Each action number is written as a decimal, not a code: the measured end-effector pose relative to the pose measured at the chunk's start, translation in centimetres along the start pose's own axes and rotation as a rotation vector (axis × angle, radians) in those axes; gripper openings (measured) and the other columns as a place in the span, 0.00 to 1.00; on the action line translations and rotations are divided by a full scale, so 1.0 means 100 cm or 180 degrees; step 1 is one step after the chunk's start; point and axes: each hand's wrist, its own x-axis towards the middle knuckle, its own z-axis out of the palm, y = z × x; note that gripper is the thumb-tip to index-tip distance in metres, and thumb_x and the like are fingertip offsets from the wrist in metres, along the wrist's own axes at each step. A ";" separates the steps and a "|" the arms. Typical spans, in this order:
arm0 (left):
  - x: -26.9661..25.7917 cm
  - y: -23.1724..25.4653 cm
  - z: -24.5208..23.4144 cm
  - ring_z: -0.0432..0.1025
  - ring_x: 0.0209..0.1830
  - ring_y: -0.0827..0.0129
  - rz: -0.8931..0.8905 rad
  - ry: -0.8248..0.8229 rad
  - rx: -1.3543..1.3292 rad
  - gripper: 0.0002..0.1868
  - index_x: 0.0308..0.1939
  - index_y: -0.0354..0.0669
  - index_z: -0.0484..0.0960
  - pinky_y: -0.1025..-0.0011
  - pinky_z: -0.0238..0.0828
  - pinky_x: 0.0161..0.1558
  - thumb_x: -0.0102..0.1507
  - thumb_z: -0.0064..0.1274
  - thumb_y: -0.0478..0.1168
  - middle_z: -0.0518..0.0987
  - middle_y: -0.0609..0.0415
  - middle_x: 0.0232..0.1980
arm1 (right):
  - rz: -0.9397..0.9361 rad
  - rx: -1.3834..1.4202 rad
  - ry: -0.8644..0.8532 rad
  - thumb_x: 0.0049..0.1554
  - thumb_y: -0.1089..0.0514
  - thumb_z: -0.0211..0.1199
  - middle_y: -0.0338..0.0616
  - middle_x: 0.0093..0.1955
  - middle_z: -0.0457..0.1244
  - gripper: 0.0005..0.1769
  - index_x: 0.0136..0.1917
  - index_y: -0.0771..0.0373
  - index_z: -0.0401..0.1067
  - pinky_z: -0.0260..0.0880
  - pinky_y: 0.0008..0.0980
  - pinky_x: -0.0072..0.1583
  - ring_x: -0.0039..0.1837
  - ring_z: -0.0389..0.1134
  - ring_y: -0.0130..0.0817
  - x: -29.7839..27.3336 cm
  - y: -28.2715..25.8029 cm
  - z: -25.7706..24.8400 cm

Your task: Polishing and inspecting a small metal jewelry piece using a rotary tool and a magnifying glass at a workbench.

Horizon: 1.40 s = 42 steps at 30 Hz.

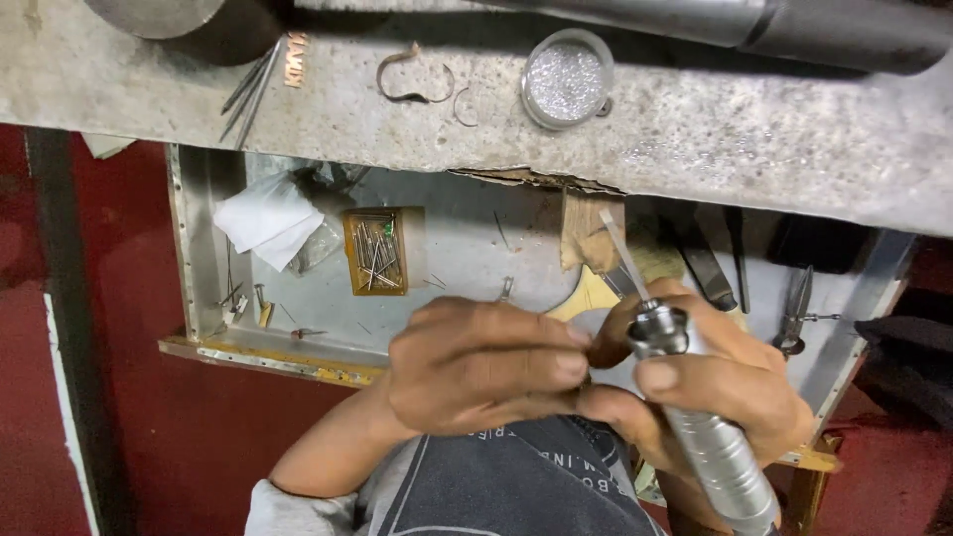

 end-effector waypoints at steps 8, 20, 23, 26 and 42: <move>0.001 0.017 0.001 0.76 0.32 0.75 -0.0455 0.0411 -0.0437 0.17 0.51 0.45 0.82 0.79 0.75 0.34 0.61 0.70 0.40 0.81 0.52 0.46 | -0.0243 0.0358 0.0127 0.53 0.61 0.72 0.46 0.46 0.69 0.28 0.62 0.49 0.63 0.86 0.29 0.47 0.45 0.78 0.35 -0.005 -0.005 -0.003; 0.029 0.052 -0.009 0.86 0.40 0.66 -0.0376 0.0160 0.0036 0.14 0.50 0.37 0.78 0.75 0.88 0.43 0.64 0.65 0.36 0.86 0.48 0.44 | -0.0034 0.0602 0.0291 0.56 0.67 0.65 0.50 0.44 0.67 0.26 0.62 0.46 0.61 0.77 0.30 0.53 0.47 0.73 0.37 0.006 -0.031 0.002; 0.035 0.055 -0.010 0.86 0.41 0.61 -0.0221 0.0126 -0.0024 0.13 0.46 0.36 0.77 0.72 0.88 0.43 0.63 0.66 0.31 0.85 0.45 0.42 | -0.0055 0.0720 0.0336 0.55 0.68 0.64 0.52 0.45 0.67 0.26 0.62 0.49 0.61 0.77 0.30 0.53 0.48 0.72 0.39 0.005 -0.032 0.002; 0.038 0.057 -0.010 0.86 0.42 0.63 -0.0067 0.0086 0.0015 0.13 0.47 0.36 0.76 0.73 0.89 0.44 0.63 0.65 0.30 0.85 0.44 0.42 | -0.0108 0.0817 0.0359 0.54 0.71 0.64 0.52 0.45 0.67 0.27 0.61 0.50 0.61 0.76 0.30 0.53 0.48 0.72 0.39 0.003 -0.032 0.001; 0.037 0.065 -0.010 0.85 0.44 0.63 0.0262 -0.0034 0.0365 0.09 0.48 0.36 0.79 0.71 0.91 0.47 0.66 0.61 0.32 0.84 0.43 0.47 | -0.0056 0.0689 0.0424 0.54 0.69 0.64 0.50 0.44 0.67 0.26 0.61 0.50 0.61 0.74 0.35 0.56 0.48 0.74 0.38 -0.001 -0.042 0.001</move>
